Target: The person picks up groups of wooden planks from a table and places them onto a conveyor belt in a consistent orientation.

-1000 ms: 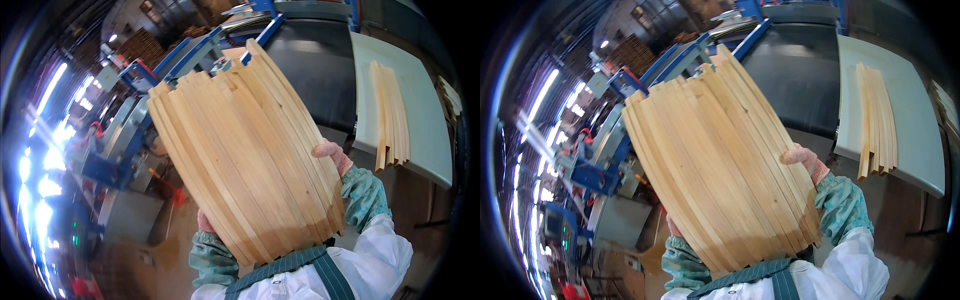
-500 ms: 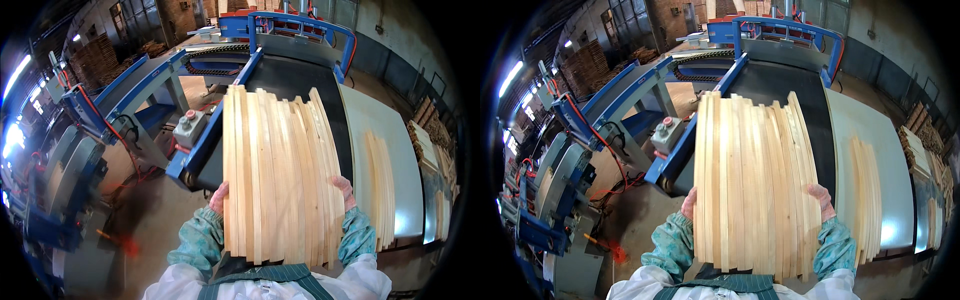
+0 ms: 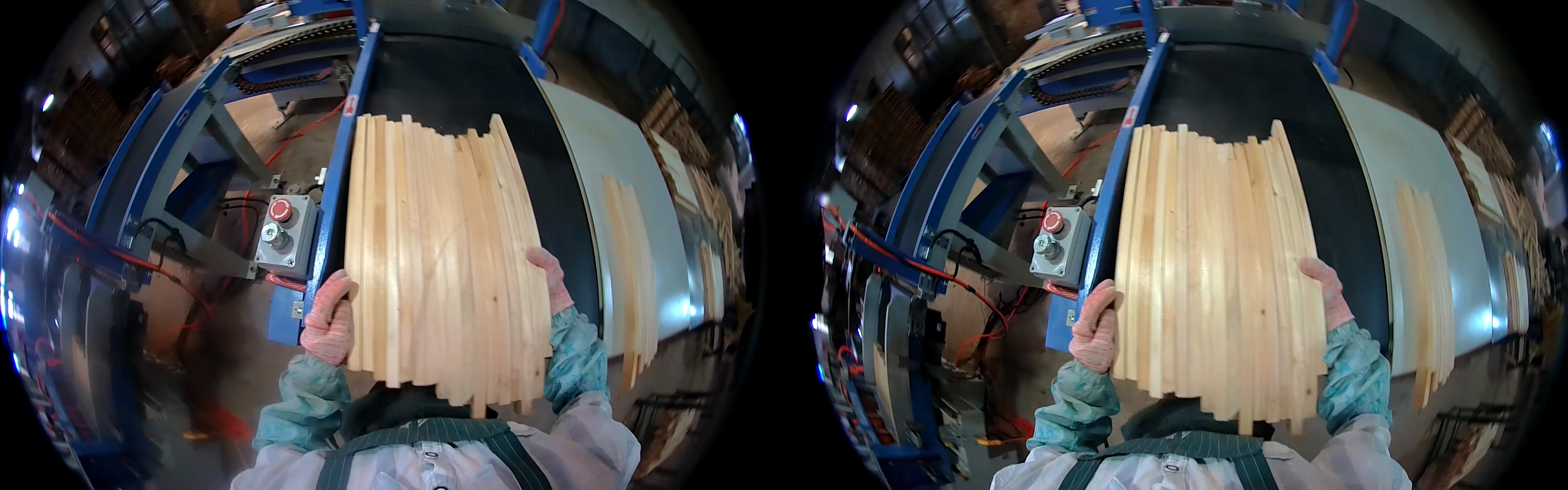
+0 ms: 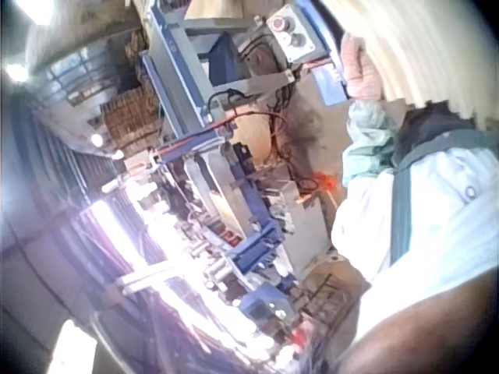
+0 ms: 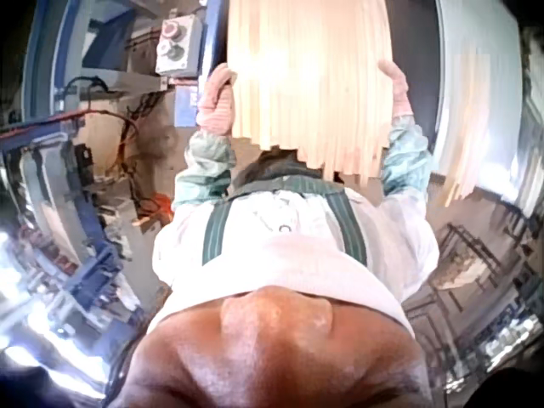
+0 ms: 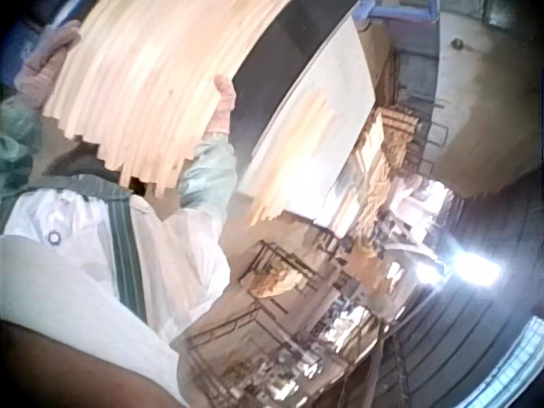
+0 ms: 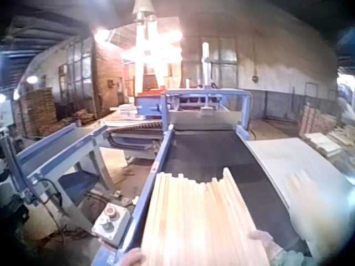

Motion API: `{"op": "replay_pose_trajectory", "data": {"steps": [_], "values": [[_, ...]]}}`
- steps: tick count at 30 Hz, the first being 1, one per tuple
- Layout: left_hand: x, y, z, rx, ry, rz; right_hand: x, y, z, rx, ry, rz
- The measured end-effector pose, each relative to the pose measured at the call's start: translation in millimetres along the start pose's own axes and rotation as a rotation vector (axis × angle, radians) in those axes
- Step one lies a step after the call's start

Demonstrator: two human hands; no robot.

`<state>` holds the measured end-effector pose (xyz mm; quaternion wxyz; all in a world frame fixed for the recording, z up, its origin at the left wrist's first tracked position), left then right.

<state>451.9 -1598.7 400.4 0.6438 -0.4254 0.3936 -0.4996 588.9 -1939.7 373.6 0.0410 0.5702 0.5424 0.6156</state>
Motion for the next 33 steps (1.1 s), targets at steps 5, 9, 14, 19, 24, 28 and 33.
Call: {"op": "replay_pose_trajectory", "data": {"steps": [5, 9, 14, 19, 24, 28, 33], "values": [[-15.6, 3.8, 0.9, -0.106, 0.203, -0.092, 19.9, -27.4, 0.8, -0.020, -0.141, 0.052], [-9.5, 8.3, 4.6, -0.155, 0.197, -0.229, -19.4, -21.8, 4.3, -0.133, -0.193, -0.177], [-6.7, 17.4, 0.0, -0.185, 0.123, -0.432, -44.2, 3.0, -13.7, -0.099, -0.446, -0.887], [-10.3, 28.9, 0.1, -0.209, 0.092, -0.502, 11.2, 5.1, -25.0, -0.128, -0.364, -0.937], [-3.4, 30.9, 1.1, -0.372, -0.011, -0.642, 29.9, 2.1, -33.5, -0.056, -0.268, -0.470], [15.0, 46.0, 8.2, -0.552, 0.191, -0.687, 47.7, 5.4, -42.9, -0.050, -0.224, -0.293], [36.3, 28.6, 2.1, -0.683, 0.209, -0.512, 34.9, 18.3, -50.3, -0.136, -0.108, -0.376]]}}
Point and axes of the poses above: each hand's wrist, its own z-axis towards the middle knuckle, its own x-axis out of the palm, y = z × x, the point moved 9 cm from there along z, towards the middle knuckle, and after that the axes turned 12 degrees about y, right-handed, at the moved point
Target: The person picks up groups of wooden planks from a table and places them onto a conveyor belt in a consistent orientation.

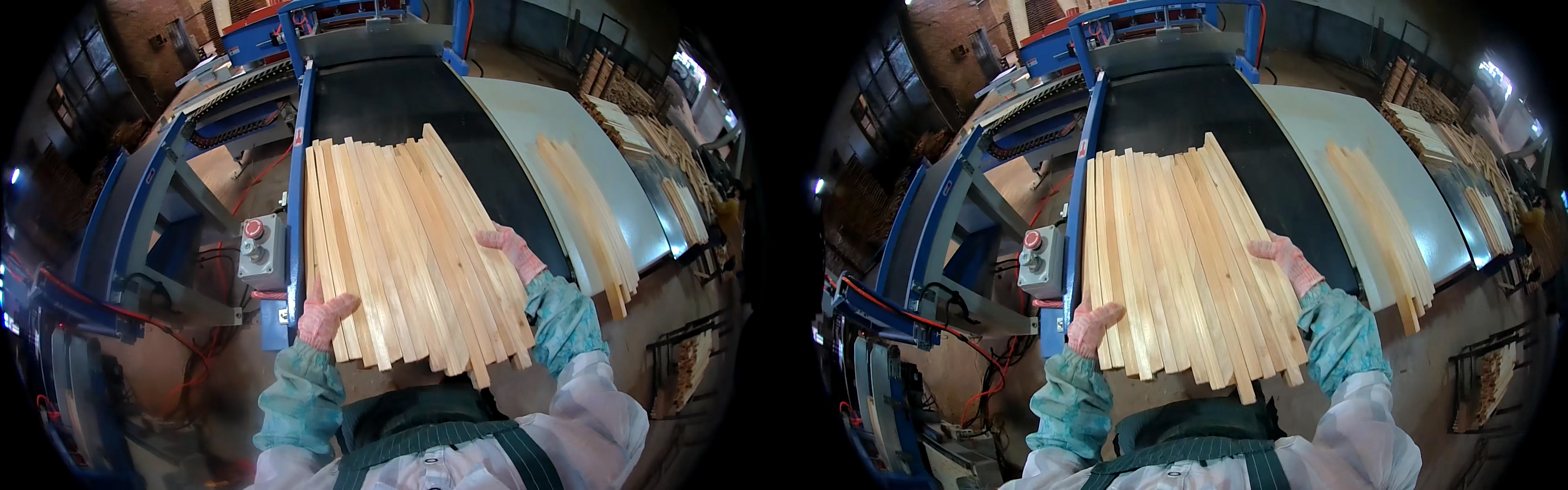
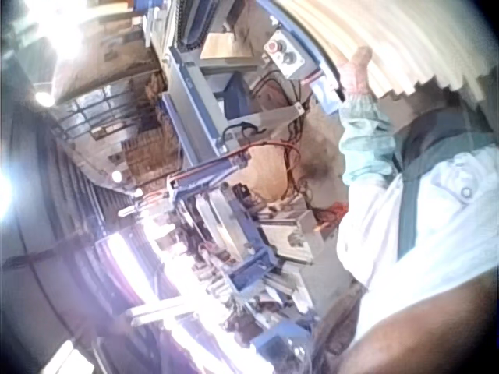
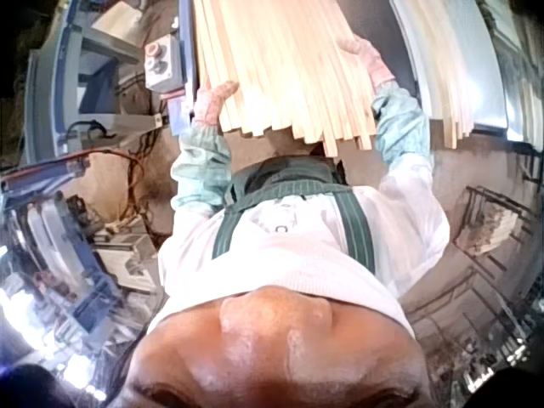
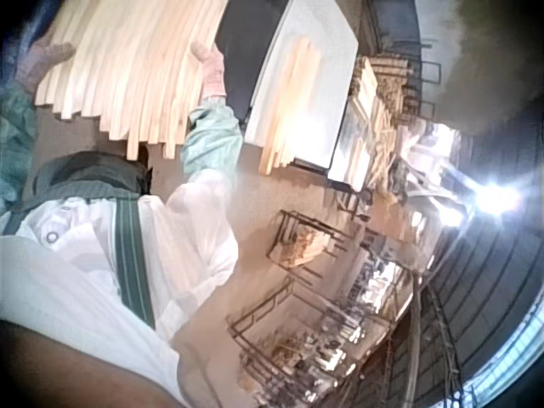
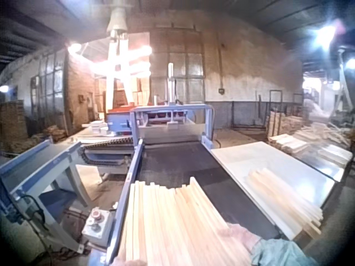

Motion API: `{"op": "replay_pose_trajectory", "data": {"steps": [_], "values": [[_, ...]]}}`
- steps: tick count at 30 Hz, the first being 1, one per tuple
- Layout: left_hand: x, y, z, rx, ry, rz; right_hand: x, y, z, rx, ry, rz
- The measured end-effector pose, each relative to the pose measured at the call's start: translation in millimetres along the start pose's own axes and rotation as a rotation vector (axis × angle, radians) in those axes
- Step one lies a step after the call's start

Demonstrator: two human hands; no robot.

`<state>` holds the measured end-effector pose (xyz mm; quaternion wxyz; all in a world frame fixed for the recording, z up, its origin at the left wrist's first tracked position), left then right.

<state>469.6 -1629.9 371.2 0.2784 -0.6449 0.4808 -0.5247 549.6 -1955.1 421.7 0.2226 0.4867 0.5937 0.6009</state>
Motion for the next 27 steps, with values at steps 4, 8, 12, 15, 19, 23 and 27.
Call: {"op": "replay_pose_trajectory", "data": {"steps": [4, 8, 12, 15, 19, 23, 27], "values": [[50.2, -1.1, -18.9, 0.174, 0.030, -0.104, -27.9, 12.0, -14.6, -0.061, 0.065, 0.098], [155.7, -14.3, -22.6, 0.214, 0.112, -0.094, -71.8, 46.9, -60.6, -0.046, 0.061, 0.204], [255.8, 12.0, -3.8, 0.243, 0.167, -0.091, -157.4, 79.2, -124.5, -0.192, -0.145, 0.026], [299.8, 31.9, 18.2, 0.283, 0.217, 0.047, -181.3, 94.5, -146.0, -0.209, -0.201, 0.248], [270.3, 48.5, 63.2, -0.012, -0.049, 1.095, -271.6, 62.8, -138.2, -0.007, -0.131, -0.218], [240.1, 54.6, 76.0, -0.193, -0.147, 1.750, -254.9, 79.8, -77.6, 0.145, -0.123, -1.051], [261.3, 22.9, 91.4, -0.032, -0.137, 1.815, -294.0, 47.0, -59.1, 0.350, -0.108, -1.070]]}}
Point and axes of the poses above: each hand's wrist, its own z-axis towards the middle knuckle, its own x-axis out of the palm, y = z × x, the point moved 9 cm from there along z, towards the middle knuckle, and after that the axes turned 12 degrees about y, right-handed, at the moved point
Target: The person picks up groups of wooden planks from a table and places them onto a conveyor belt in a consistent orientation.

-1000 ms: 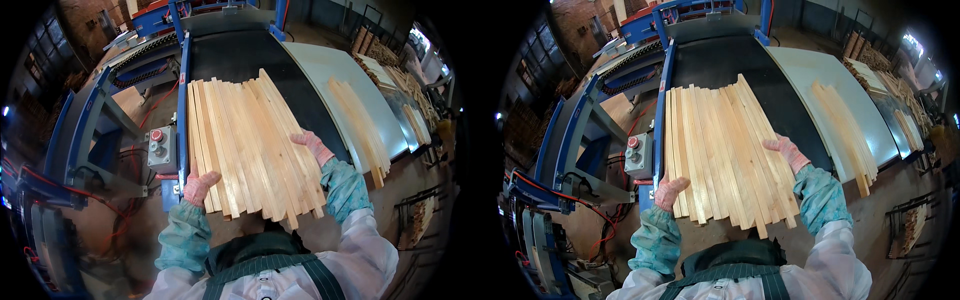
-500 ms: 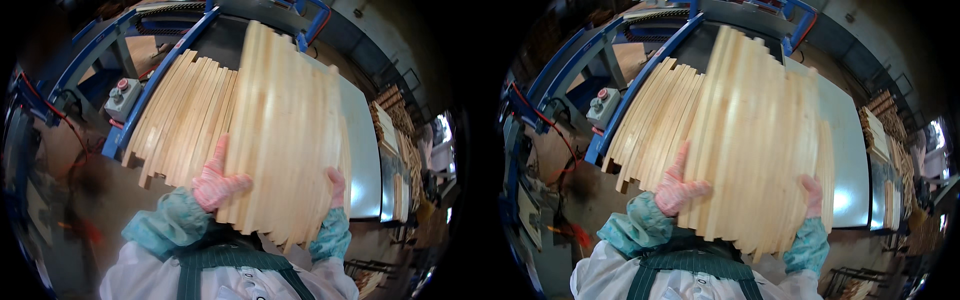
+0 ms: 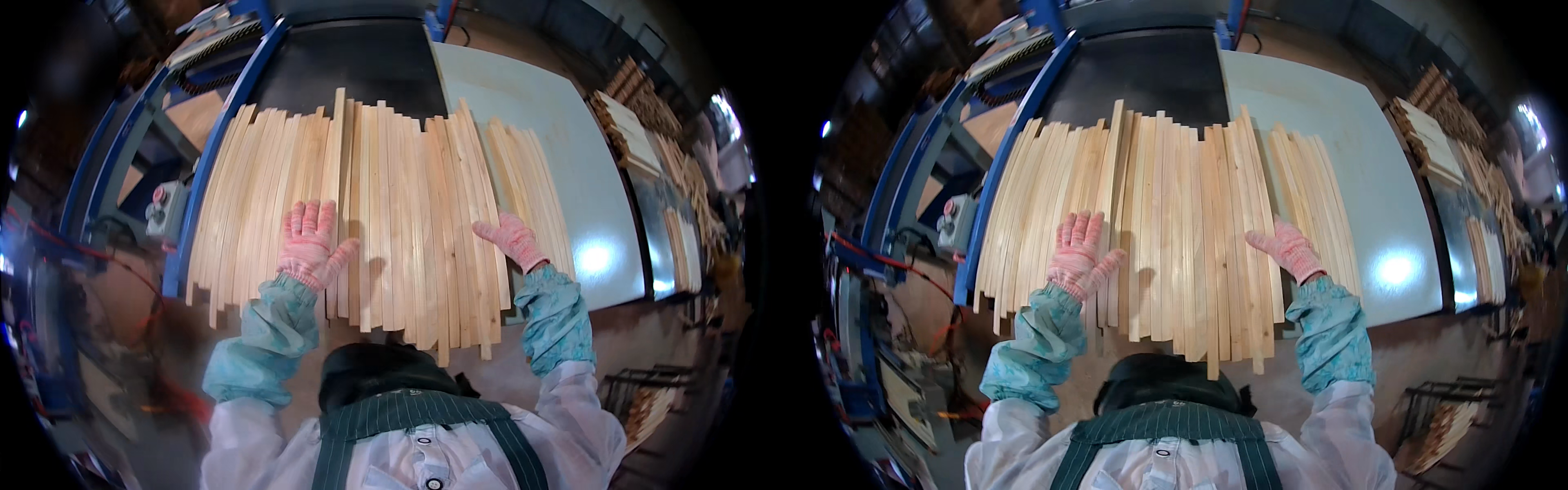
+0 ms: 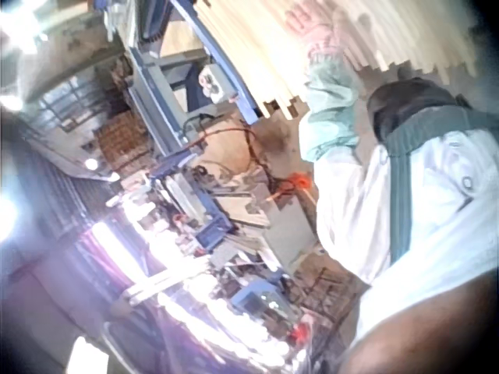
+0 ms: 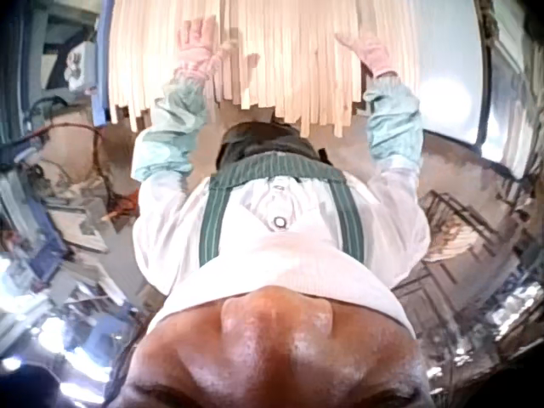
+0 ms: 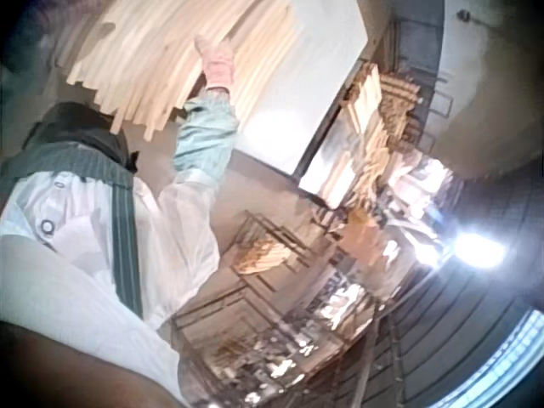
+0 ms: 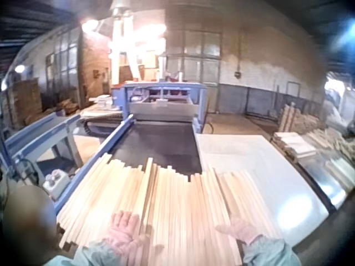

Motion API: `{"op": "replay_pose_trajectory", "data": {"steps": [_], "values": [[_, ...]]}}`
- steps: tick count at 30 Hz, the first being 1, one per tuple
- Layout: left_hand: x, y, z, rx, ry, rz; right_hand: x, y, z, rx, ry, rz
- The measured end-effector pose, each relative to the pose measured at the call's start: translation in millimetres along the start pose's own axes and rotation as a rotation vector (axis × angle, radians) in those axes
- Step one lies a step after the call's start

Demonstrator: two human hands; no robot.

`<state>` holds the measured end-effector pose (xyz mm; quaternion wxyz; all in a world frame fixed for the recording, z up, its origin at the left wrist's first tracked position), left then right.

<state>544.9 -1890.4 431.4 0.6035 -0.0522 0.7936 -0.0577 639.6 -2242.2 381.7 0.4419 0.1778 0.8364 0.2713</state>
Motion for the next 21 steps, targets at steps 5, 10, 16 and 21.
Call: {"op": "replay_pose_trajectory", "data": {"steps": [5, 10, 16, 21], "values": [[-37.2, -13.9, 77.4, 0.037, -0.143, 0.033, 3.3, -26.9, 14.6, 0.017, -0.085, 0.075], [-20.7, -9.4, 128.3, -0.069, -0.031, 0.070, -0.1, -4.5, -3.7, 0.169, -0.274, -0.191], [-20.7, -8.1, 130.7, -0.021, -0.040, 0.036, -7.7, -12.8, -2.7, 0.300, -0.261, -0.202], [-57.0, -3.0, 131.2, 0.064, -0.173, 0.037, -7.0, 4.6, -48.2, 0.404, -0.218, -0.115]]}}
Point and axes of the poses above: each hand's wrist, its own z-axis towards the middle knuckle, its own x-axis out of the palm, y = z × x, the point moved 9 cm from there along z, towards the middle knuckle, and after that the axes turned 12 degrees about y, right-handed, at the moved point
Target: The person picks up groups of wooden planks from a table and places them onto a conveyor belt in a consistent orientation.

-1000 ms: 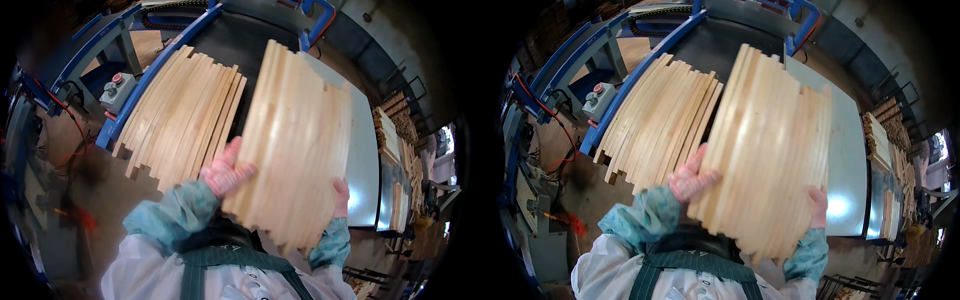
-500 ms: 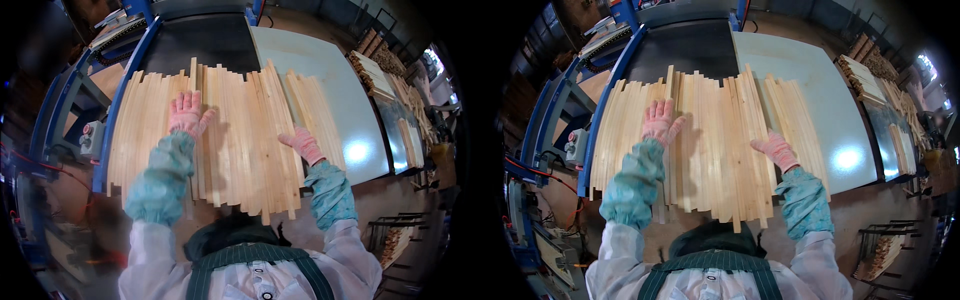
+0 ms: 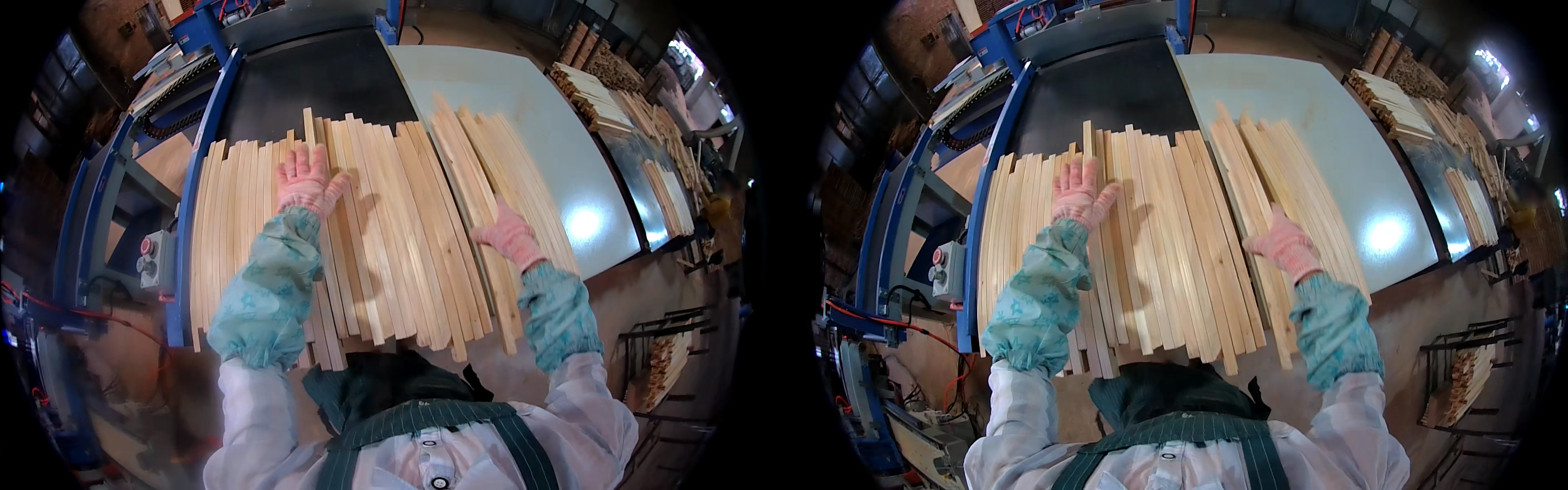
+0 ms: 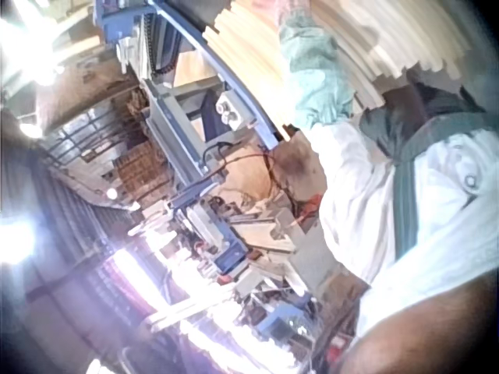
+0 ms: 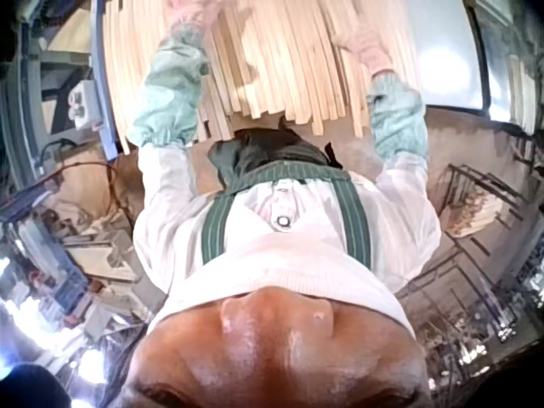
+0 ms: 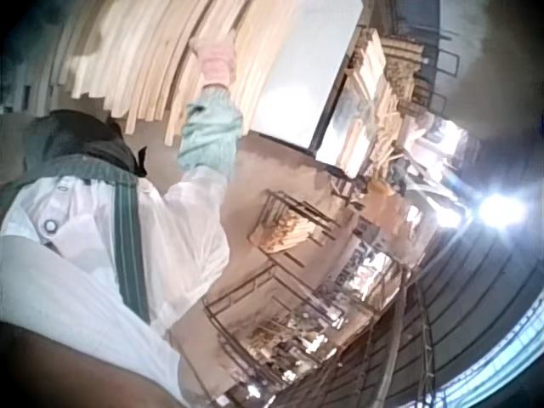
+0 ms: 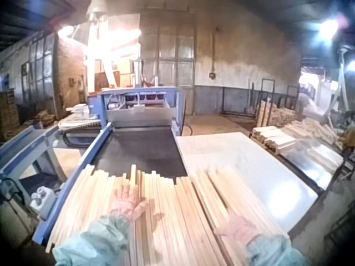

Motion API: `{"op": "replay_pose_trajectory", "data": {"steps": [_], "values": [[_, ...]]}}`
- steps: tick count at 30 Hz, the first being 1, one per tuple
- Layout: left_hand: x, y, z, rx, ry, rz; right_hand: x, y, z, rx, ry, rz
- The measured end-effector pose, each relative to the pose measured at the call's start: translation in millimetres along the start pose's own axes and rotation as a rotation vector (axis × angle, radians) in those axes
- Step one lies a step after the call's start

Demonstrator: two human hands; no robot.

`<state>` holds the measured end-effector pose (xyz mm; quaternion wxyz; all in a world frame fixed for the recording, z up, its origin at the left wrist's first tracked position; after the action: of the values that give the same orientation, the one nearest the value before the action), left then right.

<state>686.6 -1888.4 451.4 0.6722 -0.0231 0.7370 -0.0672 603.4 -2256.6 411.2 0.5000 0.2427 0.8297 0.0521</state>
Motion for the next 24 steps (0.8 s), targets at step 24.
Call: {"op": "replay_pose_trajectory", "data": {"steps": [24], "values": [[19.9, -81.5, -56.4, 0.481, 0.163, 0.090, 50.8, 11.7, -67.6, -0.295, -0.159, 0.042]]}}
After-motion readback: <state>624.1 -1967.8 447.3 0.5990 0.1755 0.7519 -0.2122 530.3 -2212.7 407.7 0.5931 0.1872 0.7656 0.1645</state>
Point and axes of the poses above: each hand's wrist, its own z-axis towards the middle knuckle, its own x-axis out of the palm, y = z × x, the point moved 9 cm from there along z, towards the middle knuckle, and after that the axes turned 12 degrees about y, right-handed, at the moved point
